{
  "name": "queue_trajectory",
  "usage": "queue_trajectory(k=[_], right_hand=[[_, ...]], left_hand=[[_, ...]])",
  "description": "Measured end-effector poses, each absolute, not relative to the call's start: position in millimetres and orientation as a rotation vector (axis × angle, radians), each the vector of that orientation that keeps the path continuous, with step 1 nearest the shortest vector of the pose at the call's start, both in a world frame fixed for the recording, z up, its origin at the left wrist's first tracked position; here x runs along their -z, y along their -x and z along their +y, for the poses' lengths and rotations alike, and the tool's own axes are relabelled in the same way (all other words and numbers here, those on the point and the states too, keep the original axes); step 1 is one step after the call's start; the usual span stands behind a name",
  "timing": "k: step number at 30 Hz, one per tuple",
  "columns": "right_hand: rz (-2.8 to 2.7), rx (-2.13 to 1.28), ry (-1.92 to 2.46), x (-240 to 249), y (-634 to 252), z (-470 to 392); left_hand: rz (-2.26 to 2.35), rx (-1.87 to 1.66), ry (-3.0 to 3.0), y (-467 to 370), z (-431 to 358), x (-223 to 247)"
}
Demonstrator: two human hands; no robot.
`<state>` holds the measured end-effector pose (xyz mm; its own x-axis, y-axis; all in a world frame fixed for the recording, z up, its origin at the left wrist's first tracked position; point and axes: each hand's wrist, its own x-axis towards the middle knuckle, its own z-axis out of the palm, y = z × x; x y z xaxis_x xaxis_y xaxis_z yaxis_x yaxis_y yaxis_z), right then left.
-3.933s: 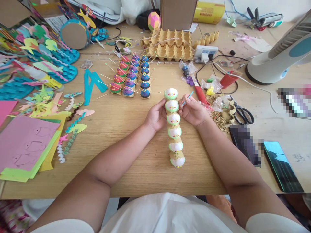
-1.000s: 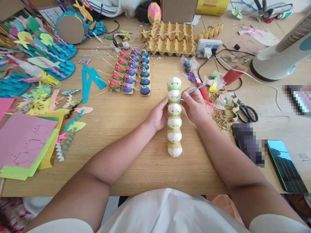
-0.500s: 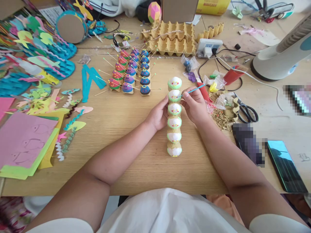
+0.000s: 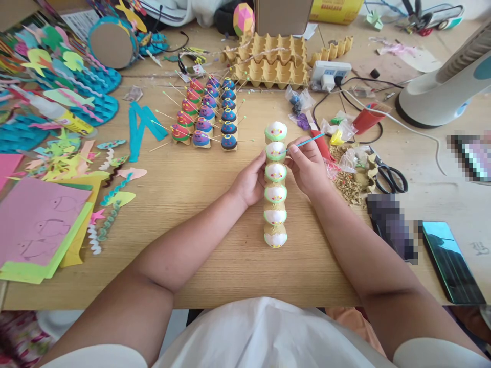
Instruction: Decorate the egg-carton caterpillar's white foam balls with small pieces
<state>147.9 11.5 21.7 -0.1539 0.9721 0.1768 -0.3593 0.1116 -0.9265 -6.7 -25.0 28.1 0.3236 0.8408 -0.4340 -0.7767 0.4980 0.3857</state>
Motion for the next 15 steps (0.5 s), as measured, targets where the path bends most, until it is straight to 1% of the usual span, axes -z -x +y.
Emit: queue_trajectory(k=[12, 15], right_hand=[[-1.178, -1.338, 0.785, -19.5, -147.8, 12.2], [-1.169, -1.341, 0.779, -19.4, -147.6, 12.4]], left_hand=[[0.679, -1.108, -0.204, 4.5, -26.7, -30.0], [0.681, -1.082, -0.145, 5.5, -25.4, -27.1]])
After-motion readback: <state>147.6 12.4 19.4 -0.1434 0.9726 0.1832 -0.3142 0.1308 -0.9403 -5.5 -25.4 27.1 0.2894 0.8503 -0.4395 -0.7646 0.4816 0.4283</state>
